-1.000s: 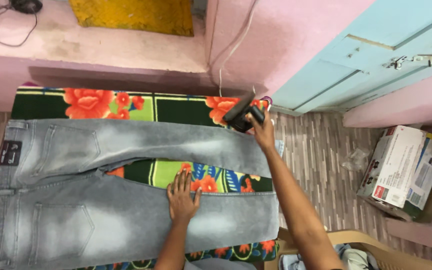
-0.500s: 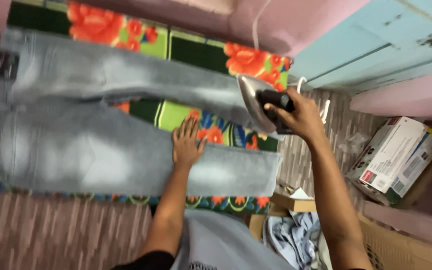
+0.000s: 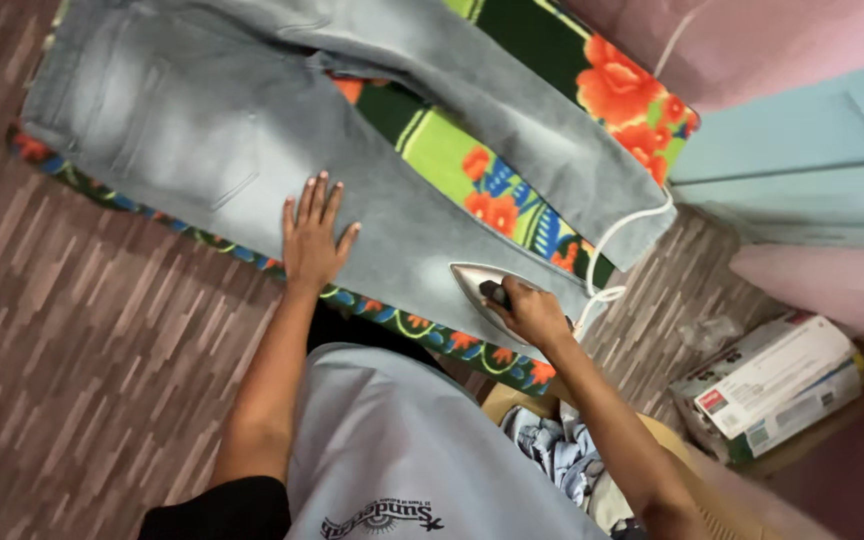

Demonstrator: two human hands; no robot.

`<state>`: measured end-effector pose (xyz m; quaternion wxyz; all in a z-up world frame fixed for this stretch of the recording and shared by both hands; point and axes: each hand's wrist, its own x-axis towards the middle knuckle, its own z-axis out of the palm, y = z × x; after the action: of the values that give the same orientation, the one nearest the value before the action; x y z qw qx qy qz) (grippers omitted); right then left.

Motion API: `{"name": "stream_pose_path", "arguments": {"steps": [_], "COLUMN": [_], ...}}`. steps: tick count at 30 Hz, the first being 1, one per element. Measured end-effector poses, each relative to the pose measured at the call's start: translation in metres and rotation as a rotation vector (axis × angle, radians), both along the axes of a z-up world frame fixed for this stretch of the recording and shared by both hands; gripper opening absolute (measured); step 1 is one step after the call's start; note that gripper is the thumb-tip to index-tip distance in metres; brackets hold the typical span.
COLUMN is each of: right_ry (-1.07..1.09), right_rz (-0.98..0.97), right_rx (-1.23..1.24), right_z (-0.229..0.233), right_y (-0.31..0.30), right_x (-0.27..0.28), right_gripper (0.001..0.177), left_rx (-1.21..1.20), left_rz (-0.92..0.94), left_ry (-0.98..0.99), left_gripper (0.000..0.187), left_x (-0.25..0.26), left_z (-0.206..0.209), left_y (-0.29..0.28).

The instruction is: The person irons a pair of light-wash jeans laid out on a floral-patterned ironing board. They smooth the fabric with one hand while moving the iron with the other, then flip the jeans to iron the back side.

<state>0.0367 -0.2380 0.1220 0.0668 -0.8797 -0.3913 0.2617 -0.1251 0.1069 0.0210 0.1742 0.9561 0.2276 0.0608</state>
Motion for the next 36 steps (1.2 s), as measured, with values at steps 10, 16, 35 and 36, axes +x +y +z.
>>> {"name": "stream_pose_path", "arguments": {"steps": [10,16,35,36], "right_ry": [-0.060,-0.084,-0.059,-0.045], "right_rz": [0.055,0.038,0.162,0.171], "right_rx": [0.107,0.140,0.009,0.044], "right_z": [-0.039,-0.038,-0.022,-0.027], "right_y": [0.198,0.257,0.186,0.213], "right_x": [-0.007,-0.006,-0.044,-0.049], "right_gripper": [0.047,0.045,0.047,0.050], "left_rx": [-0.082,-0.017,-0.201,-0.260], "left_rz": [0.192,0.204,0.067,0.065], "left_ry": [-0.048,0.008,-0.073,-0.096], "left_gripper": [0.062,0.062,0.063,0.068], "left_x": [-0.030,-0.042,-0.048,-0.049], "left_z": [-0.016,-0.015,-0.007,-0.008], "left_y": [0.014,0.041,0.090,0.096]}}
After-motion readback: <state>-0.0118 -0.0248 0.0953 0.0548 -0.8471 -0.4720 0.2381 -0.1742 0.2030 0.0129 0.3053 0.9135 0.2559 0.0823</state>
